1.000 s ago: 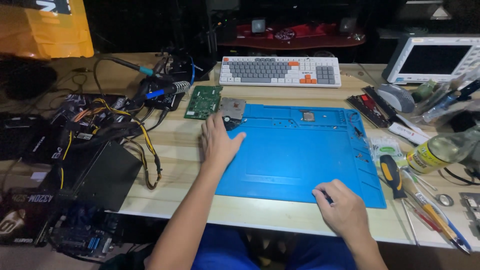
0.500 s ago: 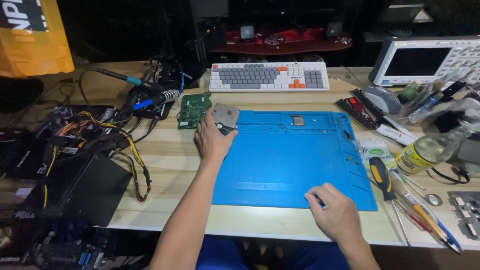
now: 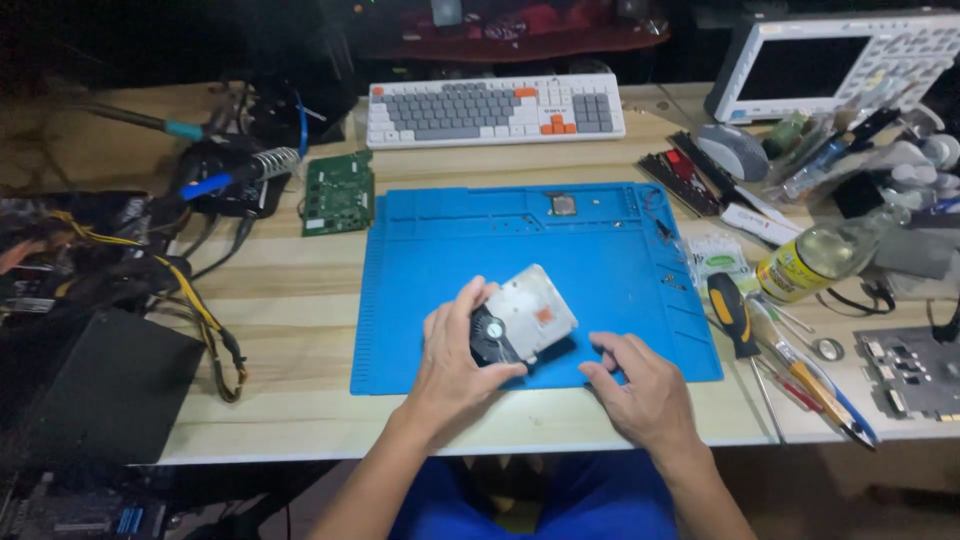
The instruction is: Cleaning a circuit board with a brush and inspecting its components on a repair bench.
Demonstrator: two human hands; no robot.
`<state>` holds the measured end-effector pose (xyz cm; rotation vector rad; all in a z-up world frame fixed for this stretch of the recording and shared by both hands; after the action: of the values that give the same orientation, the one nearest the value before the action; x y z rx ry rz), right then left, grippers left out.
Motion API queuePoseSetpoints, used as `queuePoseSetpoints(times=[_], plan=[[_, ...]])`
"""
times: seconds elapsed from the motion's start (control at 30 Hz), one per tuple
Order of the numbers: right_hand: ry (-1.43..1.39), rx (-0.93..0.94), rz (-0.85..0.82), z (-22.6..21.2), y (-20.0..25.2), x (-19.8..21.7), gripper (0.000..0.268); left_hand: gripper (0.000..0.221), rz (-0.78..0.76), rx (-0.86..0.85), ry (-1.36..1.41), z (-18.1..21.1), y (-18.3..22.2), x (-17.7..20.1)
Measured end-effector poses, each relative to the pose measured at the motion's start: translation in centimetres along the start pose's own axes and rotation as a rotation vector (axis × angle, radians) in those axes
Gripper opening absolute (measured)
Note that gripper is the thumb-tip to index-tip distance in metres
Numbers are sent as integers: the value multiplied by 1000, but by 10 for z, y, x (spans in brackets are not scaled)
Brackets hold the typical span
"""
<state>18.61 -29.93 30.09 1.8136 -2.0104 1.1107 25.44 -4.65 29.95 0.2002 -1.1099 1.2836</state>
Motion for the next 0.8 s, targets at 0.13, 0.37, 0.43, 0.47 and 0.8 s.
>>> queuePoseSetpoints(times=[0.13,0.37,0.43,0.47,0.8], plan=[[-69,59,74,1,0,3,31,130,-34,-59,130,17,2,-10],[-91,102,37,-8,-3,1,26,131,-39,-122,193,13,8,-17],[-82,109,32,-8,-2,0,25,131,-11,-131,176,15,7,-9],[-75,104,1,-9,-2,-1,30,128,-87,-143,162,18,6,-9],[-24,-47,9,4,1,-4,35,121,-207,120,177,-10,-40,-6]])
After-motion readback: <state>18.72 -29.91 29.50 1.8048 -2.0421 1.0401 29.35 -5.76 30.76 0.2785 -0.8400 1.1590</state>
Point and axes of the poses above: each hand's wrist, its own y-axis away from the middle knuckle, its own x-axis out of the back of the hand, z = x × y, the point moved 7 cm from there along -y, towards the middle knuckle, and after that the axes turned 13 degrees about -y, right-handed, at the moved point
